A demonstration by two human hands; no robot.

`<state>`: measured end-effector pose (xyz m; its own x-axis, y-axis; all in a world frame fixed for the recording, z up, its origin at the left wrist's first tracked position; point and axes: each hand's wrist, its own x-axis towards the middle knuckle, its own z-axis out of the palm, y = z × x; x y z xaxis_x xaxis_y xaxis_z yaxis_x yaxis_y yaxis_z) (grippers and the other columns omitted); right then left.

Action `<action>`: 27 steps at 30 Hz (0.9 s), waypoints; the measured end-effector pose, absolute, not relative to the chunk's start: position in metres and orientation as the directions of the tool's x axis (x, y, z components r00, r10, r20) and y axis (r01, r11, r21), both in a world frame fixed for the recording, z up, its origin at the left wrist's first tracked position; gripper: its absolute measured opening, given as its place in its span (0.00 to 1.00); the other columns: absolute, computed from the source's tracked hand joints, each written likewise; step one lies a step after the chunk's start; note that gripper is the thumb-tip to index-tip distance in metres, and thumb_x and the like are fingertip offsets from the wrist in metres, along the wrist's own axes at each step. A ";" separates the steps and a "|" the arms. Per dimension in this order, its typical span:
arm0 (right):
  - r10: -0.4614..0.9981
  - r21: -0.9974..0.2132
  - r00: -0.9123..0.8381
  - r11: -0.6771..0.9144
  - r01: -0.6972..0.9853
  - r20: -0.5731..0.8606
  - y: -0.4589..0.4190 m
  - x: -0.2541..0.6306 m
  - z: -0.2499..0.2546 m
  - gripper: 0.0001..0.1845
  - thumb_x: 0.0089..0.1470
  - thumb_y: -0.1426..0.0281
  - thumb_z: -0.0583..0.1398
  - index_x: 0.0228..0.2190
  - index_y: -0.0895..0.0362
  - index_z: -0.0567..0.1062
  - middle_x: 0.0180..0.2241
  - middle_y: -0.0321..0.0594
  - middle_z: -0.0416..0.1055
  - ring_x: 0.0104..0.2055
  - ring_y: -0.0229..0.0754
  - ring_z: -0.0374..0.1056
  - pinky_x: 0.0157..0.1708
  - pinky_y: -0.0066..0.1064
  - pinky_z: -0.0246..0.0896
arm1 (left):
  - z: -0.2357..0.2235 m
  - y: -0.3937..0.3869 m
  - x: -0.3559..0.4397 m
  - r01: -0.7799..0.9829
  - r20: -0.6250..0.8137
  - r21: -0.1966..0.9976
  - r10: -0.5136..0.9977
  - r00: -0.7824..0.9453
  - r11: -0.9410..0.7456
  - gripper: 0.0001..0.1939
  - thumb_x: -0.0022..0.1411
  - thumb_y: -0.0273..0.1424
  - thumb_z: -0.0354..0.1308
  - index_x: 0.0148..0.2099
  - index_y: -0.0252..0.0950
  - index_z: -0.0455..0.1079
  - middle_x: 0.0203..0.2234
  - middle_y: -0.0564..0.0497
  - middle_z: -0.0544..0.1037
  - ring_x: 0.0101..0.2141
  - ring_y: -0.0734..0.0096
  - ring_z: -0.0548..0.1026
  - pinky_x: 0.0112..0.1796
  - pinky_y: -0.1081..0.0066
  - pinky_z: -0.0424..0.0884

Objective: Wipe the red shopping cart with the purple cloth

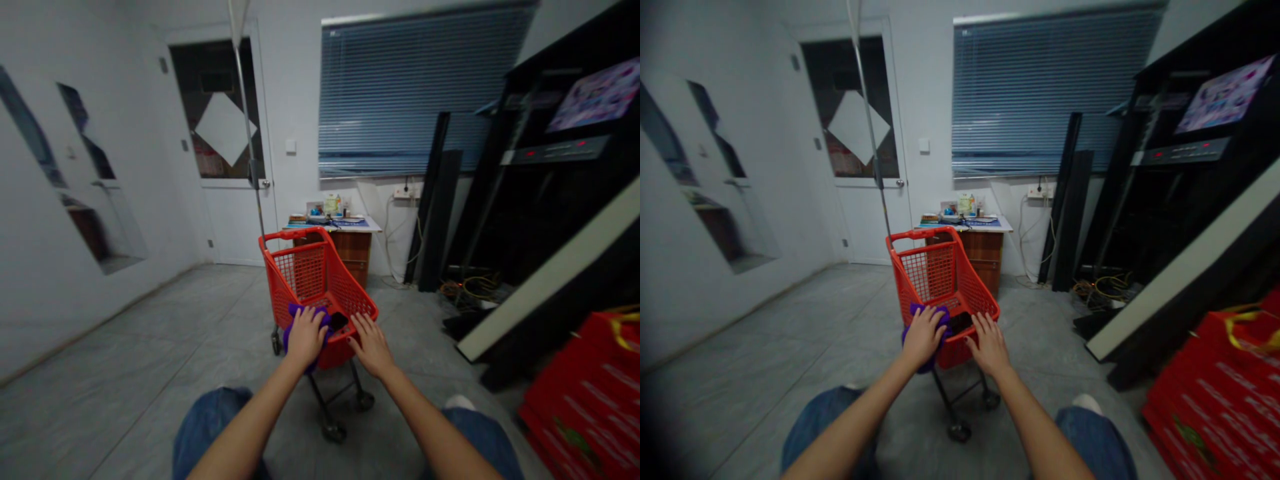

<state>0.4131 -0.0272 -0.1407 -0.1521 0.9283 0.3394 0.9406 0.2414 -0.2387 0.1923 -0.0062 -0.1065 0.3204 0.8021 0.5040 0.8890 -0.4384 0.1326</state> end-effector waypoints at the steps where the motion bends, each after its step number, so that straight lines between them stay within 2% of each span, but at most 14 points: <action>1: 0.931 -0.234 -0.165 0.248 0.940 0.325 -0.025 0.415 -0.139 0.32 0.65 0.56 0.49 0.66 0.54 0.58 0.69 0.42 0.52 0.72 0.47 0.42 0.68 0.46 0.41 | -0.112 -0.016 0.199 0.883 0.517 0.128 0.790 0.329 -0.452 0.20 0.69 0.37 0.51 0.60 0.40 0.67 0.59 0.42 0.72 0.62 0.52 0.65 0.64 0.45 0.55; 5: 0.954 -0.229 -0.131 0.195 0.954 0.268 -0.016 0.430 -0.128 0.30 0.67 0.57 0.46 0.66 0.53 0.58 0.69 0.42 0.52 0.72 0.46 0.43 0.68 0.47 0.39 | -0.129 -0.036 0.210 0.880 0.537 0.145 0.783 0.314 -0.452 0.20 0.68 0.34 0.52 0.61 0.42 0.67 0.61 0.43 0.70 0.63 0.53 0.63 0.64 0.46 0.56; 8: 0.958 -0.221 -0.133 0.191 0.956 0.252 -0.012 0.439 -0.120 0.28 0.67 0.58 0.46 0.63 0.54 0.64 0.66 0.43 0.58 0.70 0.47 0.47 0.67 0.47 0.39 | -0.133 -0.030 0.205 0.880 0.534 0.160 0.789 0.304 -0.448 0.20 0.68 0.32 0.52 0.61 0.42 0.66 0.63 0.43 0.67 0.65 0.55 0.61 0.64 0.47 0.57; 11: 0.951 -0.214 -0.162 0.221 0.951 0.263 -0.012 0.437 -0.118 0.27 0.66 0.58 0.47 0.60 0.55 0.69 0.63 0.43 0.64 0.68 0.48 0.51 0.67 0.45 0.41 | -0.133 -0.021 0.194 0.881 0.537 0.156 0.787 0.303 -0.446 0.20 0.69 0.33 0.51 0.62 0.41 0.65 0.64 0.43 0.65 0.66 0.56 0.60 0.64 0.48 0.56; 18: 0.932 -0.233 -0.120 0.208 0.950 0.343 -0.021 0.404 -0.125 0.29 0.65 0.57 0.49 0.60 0.56 0.68 0.62 0.46 0.65 0.67 0.51 0.52 0.66 0.46 0.43 | -0.126 -0.002 0.169 0.887 0.562 0.130 0.770 0.301 -0.442 0.19 0.71 0.35 0.48 0.61 0.38 0.66 0.61 0.44 0.70 0.64 0.59 0.63 0.65 0.49 0.54; 24: 0.921 -0.225 -0.184 0.271 0.936 0.345 -0.031 0.375 -0.119 0.30 0.65 0.55 0.49 0.61 0.58 0.67 0.60 0.46 0.67 0.65 0.51 0.56 0.67 0.44 0.42 | -0.130 -0.003 0.176 0.947 0.583 0.173 0.803 0.123 -0.270 0.20 0.70 0.33 0.46 0.58 0.32 0.68 0.59 0.37 0.71 0.63 0.51 0.63 0.64 0.48 0.55; 27: 0.911 -0.219 -0.252 0.332 0.917 0.326 -0.029 0.370 -0.118 0.29 0.66 0.57 0.48 0.62 0.56 0.67 0.62 0.43 0.65 0.67 0.48 0.55 0.68 0.45 0.40 | -0.137 -0.009 0.191 0.947 0.568 0.195 0.817 0.104 -0.256 0.20 0.69 0.33 0.47 0.59 0.34 0.68 0.59 0.37 0.71 0.61 0.51 0.67 0.63 0.45 0.56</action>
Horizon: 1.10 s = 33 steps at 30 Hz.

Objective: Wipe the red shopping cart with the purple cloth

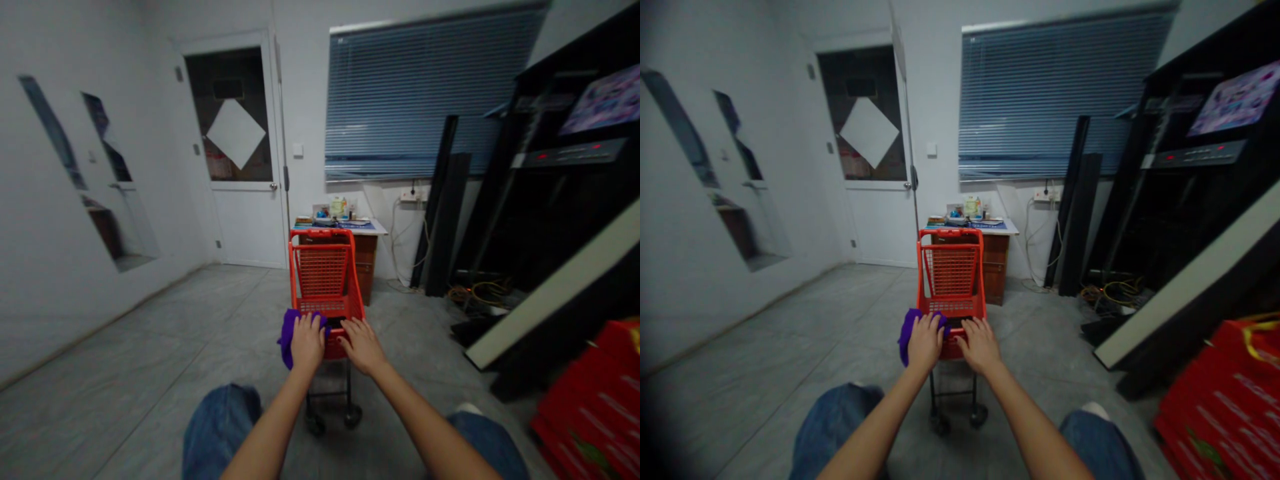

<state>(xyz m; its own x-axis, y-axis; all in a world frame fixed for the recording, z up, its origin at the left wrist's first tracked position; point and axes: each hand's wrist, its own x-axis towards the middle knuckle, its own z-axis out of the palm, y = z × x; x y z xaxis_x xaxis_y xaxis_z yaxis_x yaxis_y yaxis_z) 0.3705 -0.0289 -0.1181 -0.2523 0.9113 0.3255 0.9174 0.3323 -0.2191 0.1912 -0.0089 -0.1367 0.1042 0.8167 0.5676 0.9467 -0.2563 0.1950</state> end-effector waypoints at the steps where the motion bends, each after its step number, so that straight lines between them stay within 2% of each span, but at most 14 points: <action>1: 0.912 -0.220 -0.254 0.333 0.917 0.322 -0.028 0.371 -0.119 0.29 0.66 0.58 0.47 0.62 0.55 0.66 0.64 0.43 0.63 0.68 0.48 0.53 0.68 0.46 0.39 | -0.138 -0.010 0.195 0.944 0.562 0.197 0.819 0.113 -0.265 0.20 0.69 0.32 0.48 0.60 0.35 0.67 0.59 0.38 0.71 0.60 0.52 0.68 0.62 0.45 0.57; 3: 0.920 -0.229 -0.223 0.304 0.925 0.321 -0.025 0.373 -0.121 0.29 0.66 0.58 0.47 0.62 0.56 0.65 0.66 0.44 0.59 0.68 0.48 0.52 0.68 0.47 0.39 | -0.137 -0.010 0.195 0.934 0.550 0.187 0.820 0.159 -0.306 0.21 0.68 0.32 0.50 0.61 0.38 0.67 0.60 0.40 0.71 0.59 0.53 0.69 0.62 0.46 0.57; 6: 0.926 -0.255 -0.174 0.267 0.929 0.334 -0.023 0.377 -0.123 0.28 0.67 0.59 0.46 0.61 0.57 0.67 0.64 0.45 0.62 0.67 0.47 0.55 0.68 0.48 0.39 | -0.127 -0.003 0.177 0.919 0.534 0.166 0.816 0.222 -0.358 0.20 0.68 0.36 0.51 0.60 0.41 0.68 0.60 0.44 0.71 0.63 0.53 0.64 0.64 0.47 0.56; 8: 0.923 -0.271 -0.170 0.271 0.924 0.344 -0.024 0.376 -0.123 0.27 0.67 0.59 0.46 0.60 0.57 0.69 0.62 0.45 0.66 0.66 0.47 0.56 0.68 0.48 0.39 | -0.120 0.005 0.161 0.926 0.521 0.179 0.830 0.198 -0.333 0.19 0.68 0.37 0.51 0.59 0.41 0.69 0.62 0.43 0.68 0.65 0.50 0.60 0.63 0.46 0.56; 11: 0.918 -0.295 -0.181 0.293 0.910 0.354 -0.026 0.368 -0.124 0.27 0.67 0.58 0.47 0.60 0.57 0.69 0.61 0.45 0.67 0.66 0.47 0.57 0.68 0.47 0.40 | -0.117 0.011 0.152 0.943 0.512 0.226 0.853 0.096 -0.242 0.18 0.69 0.36 0.50 0.57 0.39 0.70 0.64 0.40 0.66 0.64 0.49 0.62 0.61 0.46 0.60; 16: 0.915 -0.318 -0.161 0.288 0.903 0.371 -0.026 0.351 -0.132 0.28 0.67 0.58 0.47 0.62 0.57 0.65 0.63 0.45 0.64 0.66 0.49 0.56 0.68 0.48 0.42 | -0.137 -0.002 0.192 0.948 0.585 0.299 0.806 -0.090 -0.111 0.21 0.69 0.35 0.48 0.59 0.35 0.68 0.62 0.35 0.67 0.63 0.46 0.63 0.60 0.43 0.60; 20: 0.907 -0.303 -0.159 0.290 0.908 0.390 -0.024 0.353 -0.141 0.29 0.67 0.60 0.45 0.64 0.57 0.63 0.63 0.46 0.64 0.66 0.48 0.56 0.67 0.48 0.42 | -0.146 -0.014 0.222 0.947 0.589 0.270 0.808 -0.018 -0.175 0.22 0.67 0.36 0.51 0.62 0.37 0.67 0.63 0.36 0.66 0.63 0.46 0.63 0.61 0.43 0.60; 25: 0.900 -0.270 -0.201 0.318 0.909 0.386 -0.023 0.368 -0.142 0.31 0.67 0.56 0.46 0.65 0.58 0.60 0.65 0.46 0.60 0.68 0.48 0.53 0.68 0.47 0.41 | -0.139 -0.007 0.187 0.947 0.568 0.202 0.818 0.093 -0.248 0.22 0.66 0.32 0.53 0.62 0.39 0.66 0.63 0.39 0.66 0.63 0.51 0.64 0.62 0.47 0.60; 29: 0.904 -0.281 -0.221 0.334 0.900 0.365 -0.023 0.366 -0.139 0.32 0.67 0.56 0.45 0.65 0.59 0.61 0.66 0.46 0.58 0.68 0.48 0.52 0.69 0.47 0.40 | -0.138 0.001 0.155 0.945 0.575 0.242 0.817 0.043 -0.220 0.21 0.68 0.31 0.50 0.62 0.38 0.65 0.65 0.40 0.64 0.64 0.54 0.62 0.62 0.50 0.60; 33: 0.910 -0.299 -0.202 0.319 0.899 0.363 -0.022 0.358 -0.138 0.31 0.67 0.56 0.45 0.64 0.59 0.62 0.65 0.47 0.60 0.68 0.48 0.53 0.69 0.48 0.40 | -0.148 -0.002 0.182 0.938 0.597 0.311 0.799 -0.068 -0.152 0.21 0.69 0.30 0.47 0.61 0.35 0.65 0.64 0.38 0.65 0.64 0.51 0.62 0.61 0.47 0.61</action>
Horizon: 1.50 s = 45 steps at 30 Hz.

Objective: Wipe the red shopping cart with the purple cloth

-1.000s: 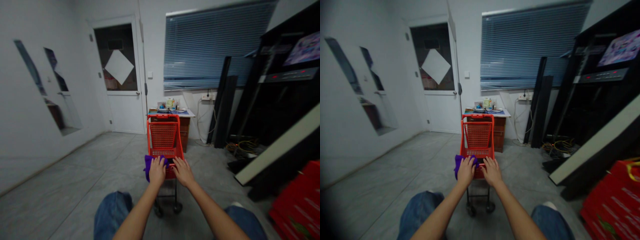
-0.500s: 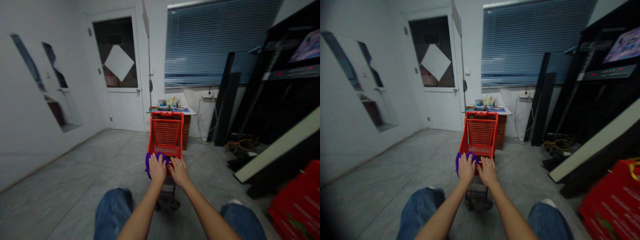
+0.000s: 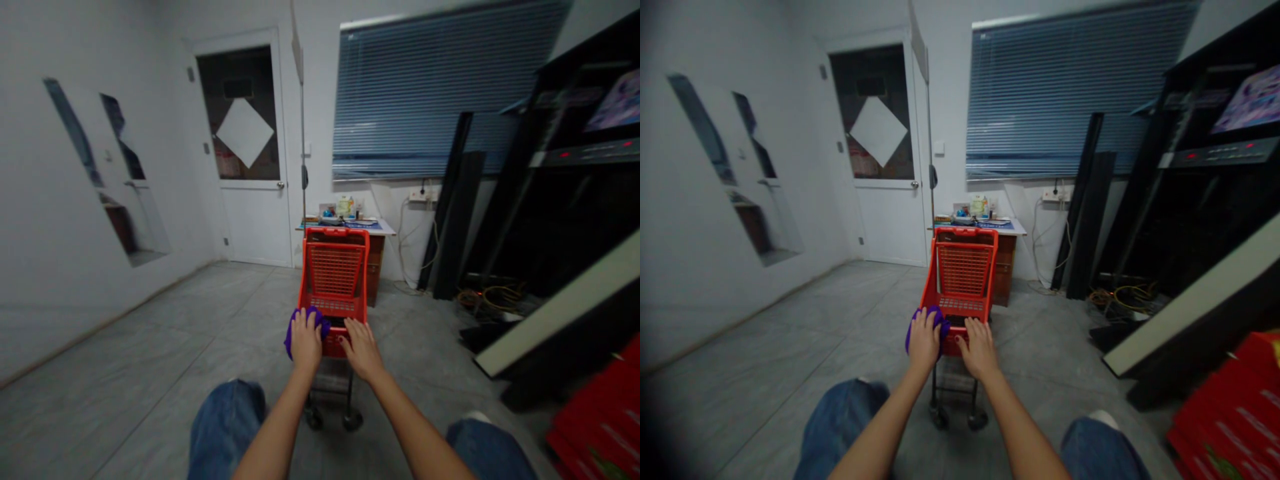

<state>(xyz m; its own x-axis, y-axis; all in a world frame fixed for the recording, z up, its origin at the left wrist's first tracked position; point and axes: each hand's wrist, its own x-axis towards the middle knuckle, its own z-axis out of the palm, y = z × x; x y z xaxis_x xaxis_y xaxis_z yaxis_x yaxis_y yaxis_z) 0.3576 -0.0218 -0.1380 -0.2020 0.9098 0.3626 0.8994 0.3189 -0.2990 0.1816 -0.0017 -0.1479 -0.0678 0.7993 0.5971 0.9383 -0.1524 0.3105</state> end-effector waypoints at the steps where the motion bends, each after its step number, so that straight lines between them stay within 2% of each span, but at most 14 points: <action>1: 0.912 -0.299 -0.192 0.309 0.903 0.362 -0.022 0.357 -0.137 0.31 0.67 0.57 0.45 0.63 0.60 0.63 0.65 0.47 0.61 0.68 0.48 0.53 0.69 0.47 0.40 | -0.150 -0.003 0.192 0.936 0.595 0.310 0.801 -0.056 -0.165 0.21 0.69 0.30 0.48 0.61 0.36 0.65 0.63 0.38 0.66 0.64 0.51 0.62 0.61 0.46 0.61; 4: 0.922 -0.286 -0.167 0.274 0.918 0.350 -0.021 0.363 -0.134 0.32 0.67 0.57 0.46 0.63 0.63 0.64 0.64 0.50 0.61 0.68 0.49 0.54 0.69 0.46 0.39 | -0.147 -0.006 0.212 0.925 0.561 0.265 0.824 0.081 -0.272 0.21 0.68 0.31 0.51 0.62 0.38 0.65 0.63 0.40 0.66 0.64 0.52 0.63 0.62 0.47 0.60; 7: 0.934 -0.268 -0.153 0.246 0.931 0.324 -0.020 0.375 -0.130 0.32 0.67 0.57 0.47 0.62 0.65 0.64 0.64 0.51 0.62 0.68 0.50 0.54 0.69 0.46 0.39 | -0.137 -0.003 0.197 0.915 0.524 0.220 0.832 0.181 -0.338 0.21 0.67 0.29 0.52 0.61 0.37 0.65 0.62 0.40 0.68 0.64 0.55 0.63 0.63 0.49 0.58; 12: 0.939 -0.297 -0.144 0.240 0.924 0.312 -0.013 0.384 -0.130 0.31 0.67 0.59 0.47 0.62 0.66 0.64 0.64 0.51 0.61 0.68 0.50 0.53 0.69 0.47 0.38 | -0.132 0.005 0.162 0.915 0.551 0.220 0.817 0.170 -0.339 0.20 0.67 0.27 0.50 0.60 0.38 0.66 0.63 0.42 0.68 0.64 0.57 0.63 0.63 0.52 0.59; 17: 0.943 -0.344 -0.122 0.231 0.910 0.311 -0.007 0.383 -0.135 0.30 0.67 0.60 0.45 0.61 0.63 0.67 0.64 0.50 0.61 0.68 0.48 0.53 0.69 0.47 0.38 | -0.145 0.001 0.210 0.942 0.580 0.255 0.814 0.030 -0.217 0.19 0.69 0.32 0.50 0.59 0.35 0.68 0.62 0.37 0.68 0.63 0.51 0.64 0.62 0.48 0.61; 22: 0.948 -0.329 -0.150 0.242 0.913 0.280 -0.006 0.392 -0.134 0.31 0.67 0.59 0.44 0.63 0.63 0.64 0.66 0.49 0.58 0.69 0.47 0.52 0.69 0.47 0.38 | -0.144 -0.002 0.245 0.922 0.547 0.233 0.826 0.138 -0.308 0.20 0.68 0.33 0.52 0.60 0.35 0.67 0.61 0.35 0.68 0.61 0.52 0.67 0.61 0.48 0.61; 25: 0.949 -0.324 -0.153 0.241 0.915 0.275 -0.006 0.397 -0.134 0.31 0.68 0.58 0.43 0.63 0.62 0.63 0.67 0.48 0.57 0.69 0.47 0.50 0.69 0.47 0.37 | -0.139 0.001 0.218 0.908 0.530 0.212 0.823 0.203 -0.360 0.20 0.67 0.30 0.53 0.61 0.36 0.66 0.61 0.37 0.69 0.62 0.54 0.66 0.63 0.50 0.59; 31: 0.946 -0.344 -0.173 0.265 0.901 0.275 -0.005 0.393 -0.135 0.31 0.68 0.58 0.43 0.64 0.60 0.62 0.67 0.46 0.56 0.70 0.46 0.49 0.69 0.48 0.37 | -0.140 0.002 0.171 0.914 0.552 0.228 0.818 0.164 -0.336 0.21 0.67 0.29 0.52 0.61 0.38 0.67 0.64 0.41 0.65 0.65 0.53 0.60 0.64 0.50 0.56; 35: 0.937 -0.342 -0.151 0.260 0.903 0.315 -0.008 0.388 -0.129 0.29 0.67 0.60 0.45 0.60 0.61 0.67 0.64 0.48 0.63 0.67 0.48 0.55 0.68 0.47 0.41 | -0.147 0.001 0.199 0.920 0.574 0.280 0.816 0.068 -0.274 0.22 0.68 0.35 0.52 0.63 0.38 0.66 0.65 0.39 0.63 0.66 0.48 0.59 0.63 0.44 0.57; 39: 0.926 -0.328 -0.111 0.237 0.914 0.362 -0.015 0.387 -0.124 0.26 0.68 0.62 0.45 0.54 0.61 0.73 0.56 0.49 0.72 0.62 0.49 0.62 0.68 0.48 0.40 | -0.149 0.005 0.214 0.905 0.547 0.281 0.828 0.123 -0.320 0.21 0.70 0.35 0.51 0.62 0.41 0.66 0.64 0.42 0.65 0.66 0.52 0.59 0.64 0.44 0.54; 45: 0.903 -0.296 -0.111 0.249 0.922 0.415 -0.037 0.365 -0.123 0.24 0.67 0.61 0.48 0.54 0.60 0.74 0.54 0.49 0.73 0.59 0.48 0.65 0.67 0.46 0.42 | -0.140 0.010 0.176 0.880 0.506 0.299 0.843 0.183 -0.370 0.20 0.69 0.36 0.51 0.61 0.41 0.67 0.63 0.43 0.67 0.66 0.53 0.57 0.64 0.45 0.52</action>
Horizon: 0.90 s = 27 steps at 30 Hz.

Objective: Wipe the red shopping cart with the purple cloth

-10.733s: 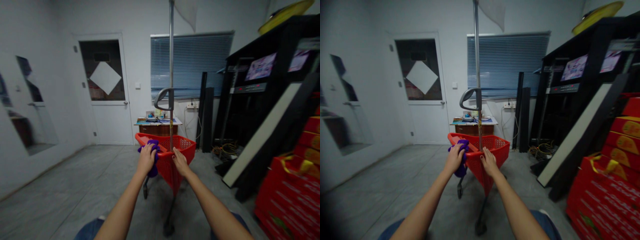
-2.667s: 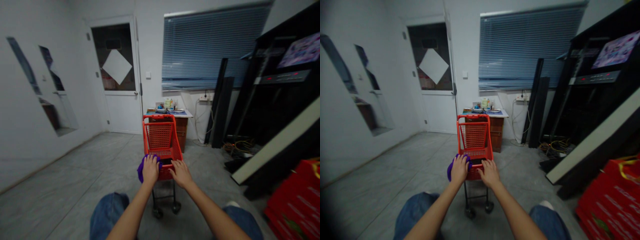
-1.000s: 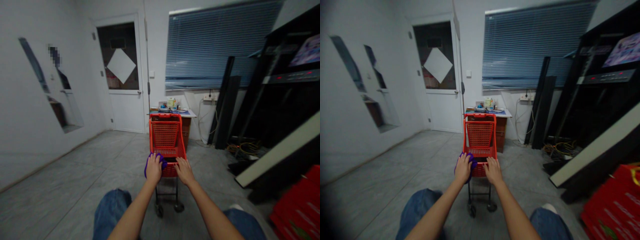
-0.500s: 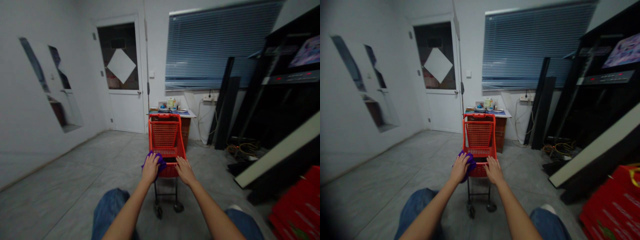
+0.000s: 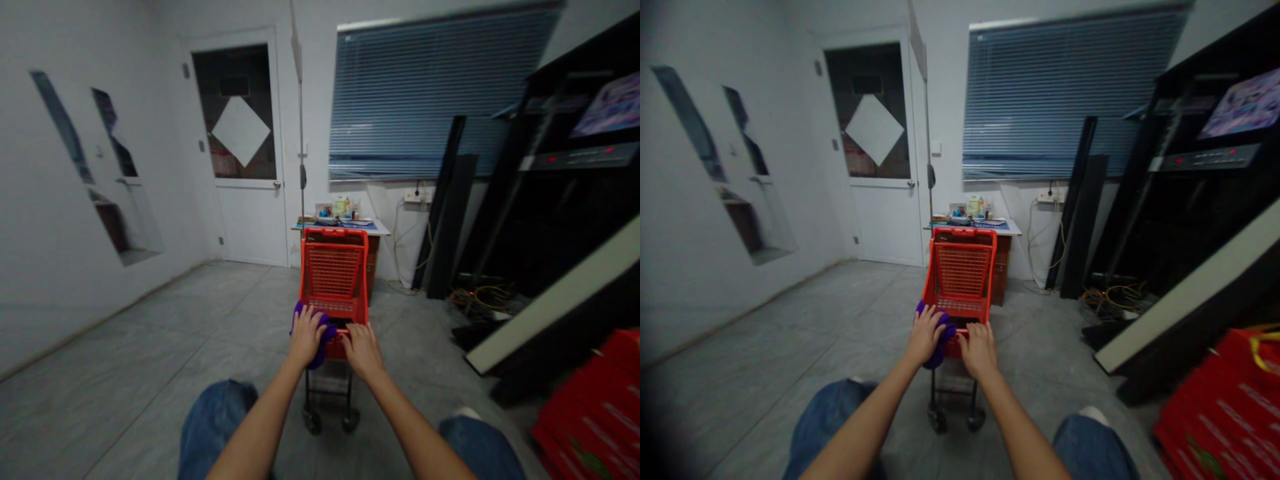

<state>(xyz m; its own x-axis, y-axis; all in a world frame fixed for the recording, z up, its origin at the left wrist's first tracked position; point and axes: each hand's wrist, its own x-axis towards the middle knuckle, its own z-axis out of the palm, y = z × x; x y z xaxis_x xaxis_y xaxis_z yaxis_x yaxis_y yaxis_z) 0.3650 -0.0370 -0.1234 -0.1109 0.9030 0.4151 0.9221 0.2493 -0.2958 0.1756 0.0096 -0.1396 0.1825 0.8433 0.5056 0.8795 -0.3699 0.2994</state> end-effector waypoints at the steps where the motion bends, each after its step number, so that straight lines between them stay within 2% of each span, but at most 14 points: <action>1: 0.902 -0.291 -0.142 0.275 0.916 0.407 -0.040 0.360 -0.123 0.25 0.67 0.60 0.48 0.55 0.59 0.73 0.56 0.49 0.72 0.59 0.48 0.65 0.67 0.46 0.42 | -0.137 0.010 0.166 0.875 0.489 0.314 0.853 0.183 -0.367 0.20 0.69 0.36 0.51 0.61 0.41 0.67 0.63 0.43 0.68 0.66 0.53 0.58 0.64 0.45 0.52; 3: 0.899 -0.275 -0.221 0.337 0.901 0.377 -0.044 0.355 -0.120 0.26 0.67 0.60 0.48 0.58 0.59 0.70 0.59 0.48 0.69 0.62 0.46 0.63 0.68 0.45 0.41 | -0.132 0.012 0.147 0.868 0.446 0.346 0.876 0.182 -0.356 0.19 0.69 0.35 0.50 0.60 0.40 0.68 0.59 0.44 0.72 0.64 0.55 0.62 0.64 0.46 0.52; 5: 0.897 -0.252 -0.263 0.363 0.897 0.355 -0.045 0.355 -0.116 0.28 0.67 0.59 0.48 0.61 0.60 0.66 0.64 0.47 0.63 0.67 0.46 0.56 0.69 0.45 0.38 | -0.126 0.012 0.133 0.869 0.419 0.368 0.893 0.164 -0.332 0.18 0.69 0.35 0.49 0.59 0.40 0.69 0.57 0.45 0.74 0.62 0.55 0.64 0.64 0.47 0.52; 8: 0.913 -0.230 -0.234 0.319 0.919 0.334 -0.041 0.360 -0.112 0.31 0.67 0.57 0.48 0.65 0.60 0.61 0.69 0.44 0.50 0.72 0.47 0.43 0.69 0.46 0.37 | -0.121 0.008 0.130 0.876 0.422 0.373 0.897 0.133 -0.306 0.17 0.69 0.36 0.49 0.56 0.39 0.70 0.55 0.45 0.76 0.60 0.54 0.66 0.64 0.47 0.51; 10: 0.918 -0.225 -0.238 0.316 0.922 0.317 -0.039 0.362 -0.112 0.32 0.67 0.56 0.47 0.65 0.58 0.59 0.70 0.43 0.46 0.72 0.47 0.40 0.69 0.46 0.38 | -0.120 0.002 0.142 0.873 0.431 0.362 0.889 0.154 -0.326 0.17 0.69 0.36 0.49 0.55 0.39 0.71 0.53 0.46 0.77 0.58 0.55 0.68 0.64 0.47 0.50; 14: 0.909 -0.222 -0.251 0.334 0.916 0.332 -0.041 0.360 -0.116 0.32 0.67 0.54 0.48 0.66 0.57 0.59 0.70 0.43 0.44 0.72 0.47 0.39 0.69 0.46 0.39 | -0.123 -0.010 0.166 0.843 0.445 0.345 0.863 0.240 -0.412 0.17 0.70 0.37 0.48 0.56 0.40 0.70 0.52 0.46 0.77 0.55 0.59 0.71 0.65 0.47 0.49; 17: 0.904 -0.227 -0.249 0.339 0.913 0.348 -0.044 0.359 -0.119 0.32 0.67 0.54 0.48 0.66 0.55 0.59 0.70 0.42 0.45 0.72 0.46 0.40 0.69 0.47 0.39 | -0.122 -0.005 0.157 0.830 0.423 0.337 0.859 0.288 -0.444 0.18 0.70 0.38 0.48 0.58 0.42 0.69 0.54 0.47 0.77 0.57 0.60 0.70 0.66 0.48 0.47; 23: 0.907 -0.253 -0.256 0.348 0.903 0.333 -0.046 0.355 -0.121 0.32 0.67 0.55 0.48 0.67 0.55 0.57 0.71 0.42 0.43 0.73 0.46 0.38 0.69 0.46 0.38 | -0.113 0.021 0.118 0.883 0.421 0.326 0.888 0.185 -0.338 0.17 0.69 0.36 0.48 0.56 0.42 0.71 0.56 0.47 0.75 0.60 0.56 0.67 0.64 0.47 0.53; 27: 0.915 -0.278 -0.219 0.319 0.906 0.338 -0.048 0.347 -0.124 0.34 0.66 0.54 0.50 0.67 0.56 0.55 0.71 0.42 0.42 0.73 0.48 0.36 0.69 0.46 0.39 | -0.118 0.009 0.140 0.895 0.469 0.297 0.867 0.166 -0.332 0.18 0.69 0.38 0.48 0.55 0.39 0.71 0.54 0.43 0.75 0.57 0.55 0.69 0.63 0.48 0.54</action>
<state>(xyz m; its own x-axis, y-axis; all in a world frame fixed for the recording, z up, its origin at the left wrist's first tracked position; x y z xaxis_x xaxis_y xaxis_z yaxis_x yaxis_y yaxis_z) 0.3465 -0.0482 -0.1237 -0.2188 0.9154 0.3380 0.9058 0.3193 -0.2784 0.1396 0.0086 -0.1183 0.1660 0.8674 0.4691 0.8952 -0.3321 0.2973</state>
